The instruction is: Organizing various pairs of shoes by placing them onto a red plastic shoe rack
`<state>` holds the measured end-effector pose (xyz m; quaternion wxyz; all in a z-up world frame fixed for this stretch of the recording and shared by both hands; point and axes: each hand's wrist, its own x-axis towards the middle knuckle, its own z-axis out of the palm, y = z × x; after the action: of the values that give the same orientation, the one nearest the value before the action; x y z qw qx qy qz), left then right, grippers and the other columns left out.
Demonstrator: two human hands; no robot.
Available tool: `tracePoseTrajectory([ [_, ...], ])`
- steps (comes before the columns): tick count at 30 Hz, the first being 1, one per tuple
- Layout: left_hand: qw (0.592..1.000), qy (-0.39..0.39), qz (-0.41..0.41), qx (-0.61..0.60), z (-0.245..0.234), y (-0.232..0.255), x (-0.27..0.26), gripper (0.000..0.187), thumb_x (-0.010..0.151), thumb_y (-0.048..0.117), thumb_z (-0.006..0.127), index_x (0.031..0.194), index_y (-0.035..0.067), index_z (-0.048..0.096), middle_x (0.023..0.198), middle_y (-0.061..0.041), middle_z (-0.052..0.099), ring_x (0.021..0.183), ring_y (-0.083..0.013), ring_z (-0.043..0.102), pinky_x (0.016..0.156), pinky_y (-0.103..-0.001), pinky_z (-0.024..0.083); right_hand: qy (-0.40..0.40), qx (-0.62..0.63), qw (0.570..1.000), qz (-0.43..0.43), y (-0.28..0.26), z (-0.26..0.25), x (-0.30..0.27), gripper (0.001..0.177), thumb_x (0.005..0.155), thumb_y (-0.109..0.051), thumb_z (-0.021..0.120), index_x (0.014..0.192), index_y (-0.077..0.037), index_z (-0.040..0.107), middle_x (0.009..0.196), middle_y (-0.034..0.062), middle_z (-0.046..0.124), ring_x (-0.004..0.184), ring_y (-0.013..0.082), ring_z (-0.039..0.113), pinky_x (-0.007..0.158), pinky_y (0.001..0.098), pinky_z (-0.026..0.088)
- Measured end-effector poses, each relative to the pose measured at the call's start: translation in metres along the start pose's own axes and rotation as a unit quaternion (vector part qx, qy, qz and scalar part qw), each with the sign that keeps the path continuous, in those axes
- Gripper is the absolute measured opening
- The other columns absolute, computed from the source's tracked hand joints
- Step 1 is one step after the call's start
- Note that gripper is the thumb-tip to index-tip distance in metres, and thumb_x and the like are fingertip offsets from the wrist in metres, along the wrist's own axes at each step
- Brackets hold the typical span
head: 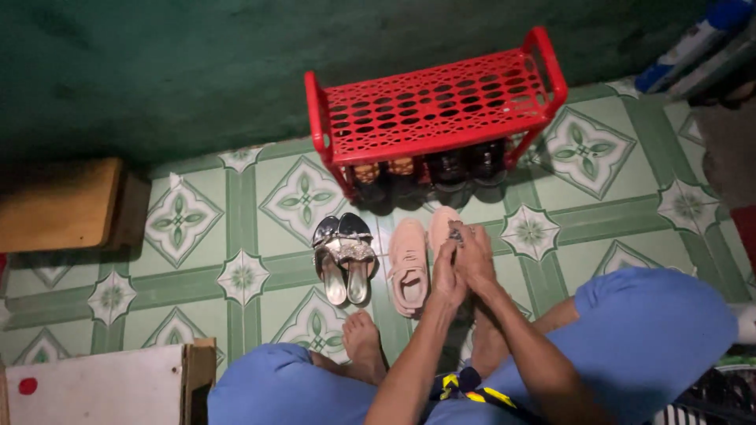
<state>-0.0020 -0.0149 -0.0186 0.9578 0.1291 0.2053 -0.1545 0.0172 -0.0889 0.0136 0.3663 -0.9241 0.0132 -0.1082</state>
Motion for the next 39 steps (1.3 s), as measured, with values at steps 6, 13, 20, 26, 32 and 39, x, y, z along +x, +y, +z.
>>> tracePoseTrajectory([
  [6,0.979,0.094,-0.002,0.181,-0.009,0.028,-0.008,0.026,0.095,0.026,0.062,0.116,0.012,0.063,0.097,-0.003,0.062,0.082,-0.0150,0.060,0.071,-0.030,0.049,0.053,0.088,0.974,0.201,0.090,0.024,0.006,0.034,0.090,-0.023,0.071,0.117,-0.004,0.063,0.100,0.0162,0.069,0.089,0.0326,0.064,0.081,0.0449,0.052],
  [13,0.926,0.297,0.168,0.162,-0.048,0.069,0.000,0.006,0.089,0.011,0.059,0.084,0.012,0.060,0.064,-0.001,0.055,0.044,-0.0098,0.042,0.039,-0.026,0.035,0.128,0.413,0.829,0.354,0.139,0.046,0.008,0.046,0.089,-0.025,0.077,0.118,0.007,0.063,0.097,0.0108,0.065,0.075,0.0213,0.058,0.065,0.0395,0.048],
  [20,0.732,0.298,0.280,0.545,-0.104,0.011,0.008,0.014,0.087,0.013,0.060,0.085,0.007,0.072,0.075,-0.007,0.070,0.067,-0.0181,0.065,0.063,-0.034,0.052,0.057,0.270,0.899,0.340,0.067,0.027,0.016,0.062,0.073,-0.017,0.083,0.125,-0.001,0.053,0.106,0.0085,0.067,0.088,0.0194,0.065,0.078,0.0338,0.054],
  [26,0.737,0.306,0.207,0.566,-0.131,-0.008,0.000,0.018,0.082,0.006,0.056,0.083,0.005,0.074,0.076,-0.008,0.073,0.074,-0.0181,0.069,0.071,-0.034,0.054,0.009,0.277,0.894,0.352,0.050,0.044,0.019,0.055,0.076,-0.020,0.081,0.121,0.000,0.056,0.103,0.0107,0.067,0.087,0.0232,0.065,0.076,0.0375,0.055],
  [32,0.762,0.297,0.213,0.534,-0.121,0.029,-0.008,0.016,0.085,0.004,0.056,0.084,0.004,0.072,0.072,-0.006,0.070,0.066,-0.0151,0.065,0.063,-0.031,0.053,-0.060,0.216,0.920,0.321,0.033,0.052,0.013,0.066,0.074,-0.023,0.083,0.131,-0.003,0.055,0.106,0.0111,0.071,0.091,0.0208,0.068,0.079,0.0344,0.056],
  [39,0.682,0.412,0.342,0.498,-0.169,0.103,0.006,0.013,0.091,0.010,0.063,0.094,-0.001,0.069,0.082,-0.013,0.068,0.073,-0.0254,0.061,0.069,-0.040,0.050,-0.086,0.204,0.918,0.330,0.045,0.069,0.007,0.070,0.073,-0.026,0.081,0.135,-0.006,0.053,0.111,0.0155,0.071,0.095,0.0255,0.069,0.084,0.0378,0.056],
])
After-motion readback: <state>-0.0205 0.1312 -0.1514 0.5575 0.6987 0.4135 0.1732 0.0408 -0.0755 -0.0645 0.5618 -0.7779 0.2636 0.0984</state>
